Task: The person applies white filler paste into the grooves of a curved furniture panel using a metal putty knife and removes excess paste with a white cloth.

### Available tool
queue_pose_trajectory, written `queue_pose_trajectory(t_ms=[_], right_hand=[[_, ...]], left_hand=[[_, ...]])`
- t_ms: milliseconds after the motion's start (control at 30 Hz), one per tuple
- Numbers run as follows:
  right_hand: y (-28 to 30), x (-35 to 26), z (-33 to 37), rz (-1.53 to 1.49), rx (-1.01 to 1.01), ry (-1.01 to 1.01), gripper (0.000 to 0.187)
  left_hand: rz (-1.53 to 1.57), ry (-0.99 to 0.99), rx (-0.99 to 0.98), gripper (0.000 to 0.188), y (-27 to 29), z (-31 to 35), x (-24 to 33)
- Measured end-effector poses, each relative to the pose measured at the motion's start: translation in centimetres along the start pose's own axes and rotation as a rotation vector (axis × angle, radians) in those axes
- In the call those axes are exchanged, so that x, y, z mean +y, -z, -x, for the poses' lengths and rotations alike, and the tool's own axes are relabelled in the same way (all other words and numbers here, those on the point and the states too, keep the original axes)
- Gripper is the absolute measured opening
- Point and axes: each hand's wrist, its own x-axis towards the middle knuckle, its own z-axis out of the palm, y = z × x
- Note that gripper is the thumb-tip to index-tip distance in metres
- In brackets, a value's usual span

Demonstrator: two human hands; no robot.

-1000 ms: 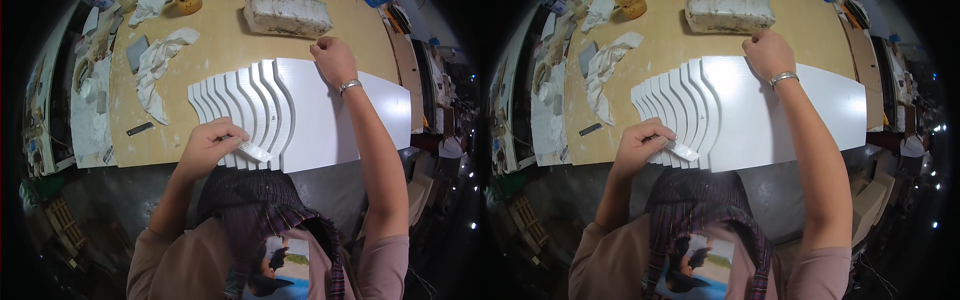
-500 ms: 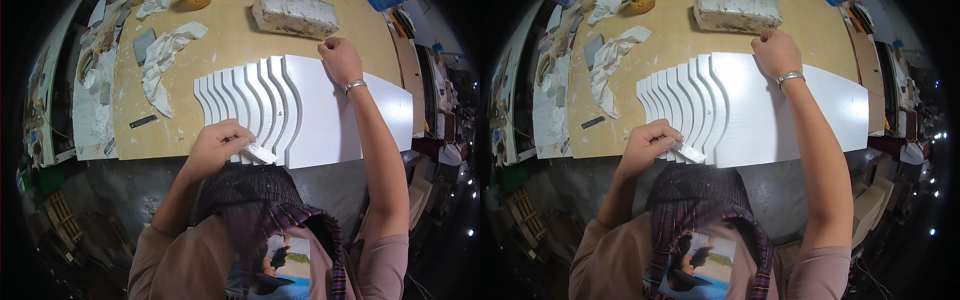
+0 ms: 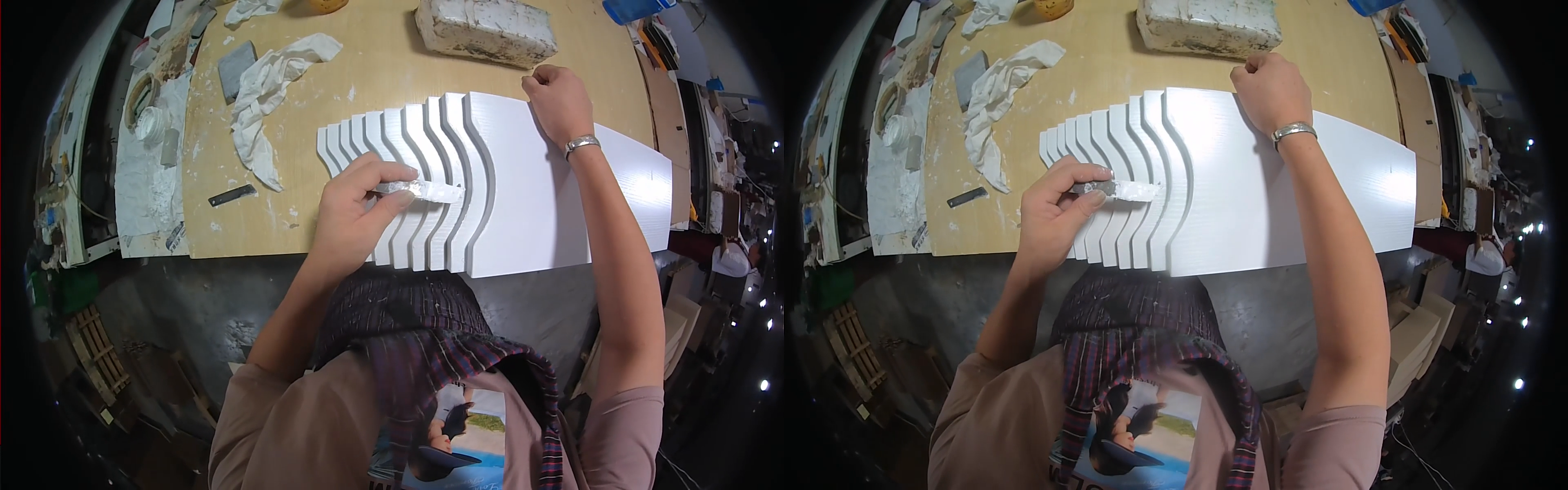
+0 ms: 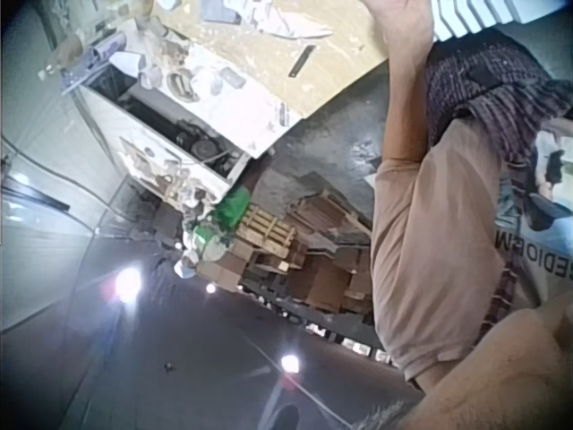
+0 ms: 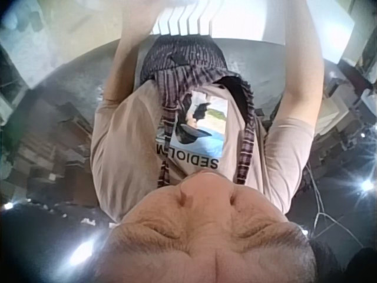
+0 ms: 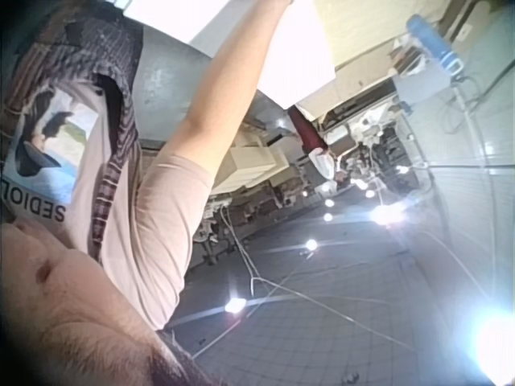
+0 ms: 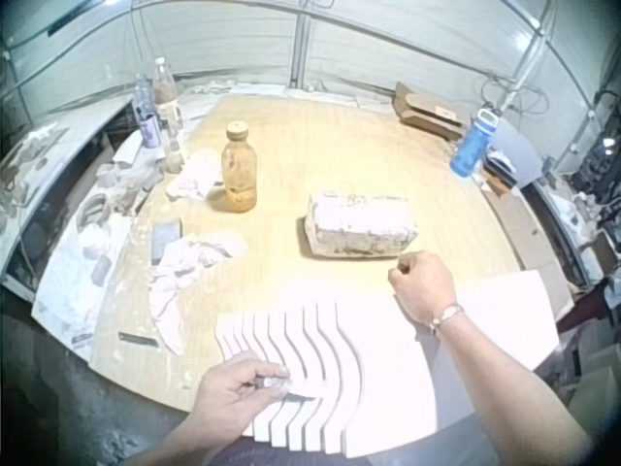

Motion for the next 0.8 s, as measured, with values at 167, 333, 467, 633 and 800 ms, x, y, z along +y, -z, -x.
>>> queue_pose_trajectory(t_ms=[167, 333, 467, 633, 800], right_hand=[[0.1, -0.1, 0.0, 0.011, -0.021, -0.006, 0.025], [-0.2, -0.3, 0.0, 0.003, 0.007, 0.013, 0.025], [-0.2, 0.2, 0.1, -0.023, 0.025, 0.016, 0.025], [-0.1, 0.2, 0.0, -0.006, 0.017, 0.017, 0.025], [-0.2, 0.2, -0.1, -0.013, 0.025, 0.035, 0.025]], left_hand=[[-0.028, -0.001, -0.026, 0.016, 0.0, -0.8, 0.0], [-0.133, -0.076, -0.053, 0.015, 0.1, -1.5, 0.8], [-0.341, -0.196, -0.070, 0.013, 0.0, -1.9, 2.2], [-0.489, -0.412, -0.003, 0.016, 0.5, -1.6, 3.1], [-0.489, -0.526, 0.009, 0.022, 0.4, -1.3, 2.9]])
